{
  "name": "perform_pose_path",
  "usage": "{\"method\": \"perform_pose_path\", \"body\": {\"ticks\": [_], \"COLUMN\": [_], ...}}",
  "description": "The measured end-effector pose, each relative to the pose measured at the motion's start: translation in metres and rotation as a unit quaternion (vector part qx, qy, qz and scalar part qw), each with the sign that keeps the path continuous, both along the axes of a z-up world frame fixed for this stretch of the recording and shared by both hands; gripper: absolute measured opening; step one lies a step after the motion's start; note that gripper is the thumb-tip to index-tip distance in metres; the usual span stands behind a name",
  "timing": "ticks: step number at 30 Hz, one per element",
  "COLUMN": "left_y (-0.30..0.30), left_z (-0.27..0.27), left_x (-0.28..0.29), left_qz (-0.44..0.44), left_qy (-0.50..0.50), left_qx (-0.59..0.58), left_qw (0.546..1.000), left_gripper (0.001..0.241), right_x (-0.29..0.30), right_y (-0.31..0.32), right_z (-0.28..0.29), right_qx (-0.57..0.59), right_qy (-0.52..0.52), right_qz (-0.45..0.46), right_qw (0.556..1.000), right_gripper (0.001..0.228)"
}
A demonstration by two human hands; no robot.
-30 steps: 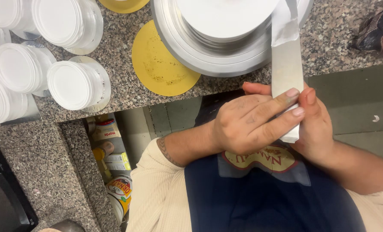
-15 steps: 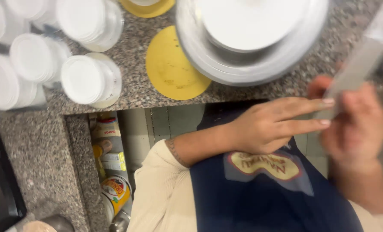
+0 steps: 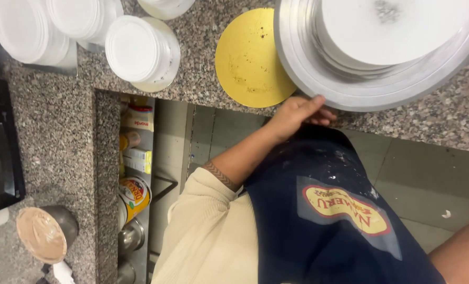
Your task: Transferring a frosted cake from a turntable to a cake board and cleaning the stand.
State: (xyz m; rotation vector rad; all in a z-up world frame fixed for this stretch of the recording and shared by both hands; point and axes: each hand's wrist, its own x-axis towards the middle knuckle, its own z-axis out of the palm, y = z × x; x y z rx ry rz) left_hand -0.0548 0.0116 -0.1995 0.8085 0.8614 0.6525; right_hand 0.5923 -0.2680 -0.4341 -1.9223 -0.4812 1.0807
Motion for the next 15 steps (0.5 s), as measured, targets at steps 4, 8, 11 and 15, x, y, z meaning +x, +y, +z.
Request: {"method": "perform_pose_path", "body": {"ticks": [4, 8, 11, 15], "left_y": [0.019, 0.048, 0.064, 0.067], "left_z": [-0.002, 0.009, 0.022, 0.035], "left_x": [-0.017, -0.031, -0.033, -0.033], "left_qz": [0.102, 0.202, 0.241, 0.258], "left_qy": [-0.005, -0.011, -0.037, -0.083], "left_qx": [-0.003, -0.030, -0.028, -0.006], "left_qw": [0.995, 0.979, 0.969, 0.963], "left_gripper": [0.058, 0.052, 0.051, 0.052], "right_x": [-0.020, -0.079, -0.118, -0.228], "right_y": [-0.016, 0.012, 0.036, 0.092], "right_z": [-0.003, 0.045, 0.092, 0.225], "right_qx": [0.161, 0.137, 0.147, 0.175], "right_qy": [0.118, 0.099, 0.088, 0.142], "right_qz": [-0.088, -0.098, -0.021, 0.001], "right_qw": [0.976, 0.981, 0.985, 0.974], "right_gripper": [0.016, 0.025, 0.016, 0.021]}}
